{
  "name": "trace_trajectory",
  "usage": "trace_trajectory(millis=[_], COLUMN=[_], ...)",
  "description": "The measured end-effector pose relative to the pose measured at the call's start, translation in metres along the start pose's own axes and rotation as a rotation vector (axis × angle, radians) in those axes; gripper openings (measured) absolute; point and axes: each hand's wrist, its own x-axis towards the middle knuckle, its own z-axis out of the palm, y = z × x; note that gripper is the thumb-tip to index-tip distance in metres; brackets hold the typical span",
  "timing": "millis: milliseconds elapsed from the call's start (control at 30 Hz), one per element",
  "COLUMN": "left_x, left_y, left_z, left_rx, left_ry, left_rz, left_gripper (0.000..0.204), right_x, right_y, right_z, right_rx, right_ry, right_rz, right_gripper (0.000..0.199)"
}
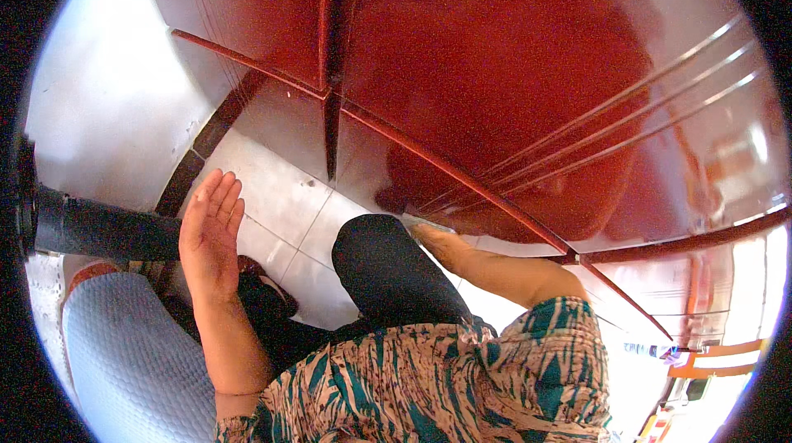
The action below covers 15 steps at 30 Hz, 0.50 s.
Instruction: The person wipes the exterior surfaces and doors of a red cabinet using a cloth, moving across various sections and handles.
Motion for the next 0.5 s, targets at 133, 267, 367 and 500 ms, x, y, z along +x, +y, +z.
trace_trajectory(millis=[133, 267, 367, 500], left_x=[-0.004, -0.011, -0.011, -0.012], left_y=[0.028, 0.033, 0.035, 0.032], left_z=[-0.017, -0.015, -0.011, 0.001], left_rx=[-0.005, -0.005, -0.006, 0.013], left_ry=[0.031, 0.023, 0.005, -0.012], left_rz=[-0.035, -0.088, -0.077, -0.085], left_gripper=[0.05, 0.048, 0.045, 0.045], right_x=[0.012, 0.026, 0.055, 0.065], right_y=[0.011, -0.004, -0.037, -0.054], right_z=[-0.019, -0.008, 0.02, 0.032], right_rx=[-0.082, -0.118, -0.195, -0.938], right_ry=[0.011, -0.032, -0.025, 0.057], right_rz=[-0.06, -0.131, -0.185, -0.01], right_gripper=[0.061, 0.059, 0.058, 0.06])
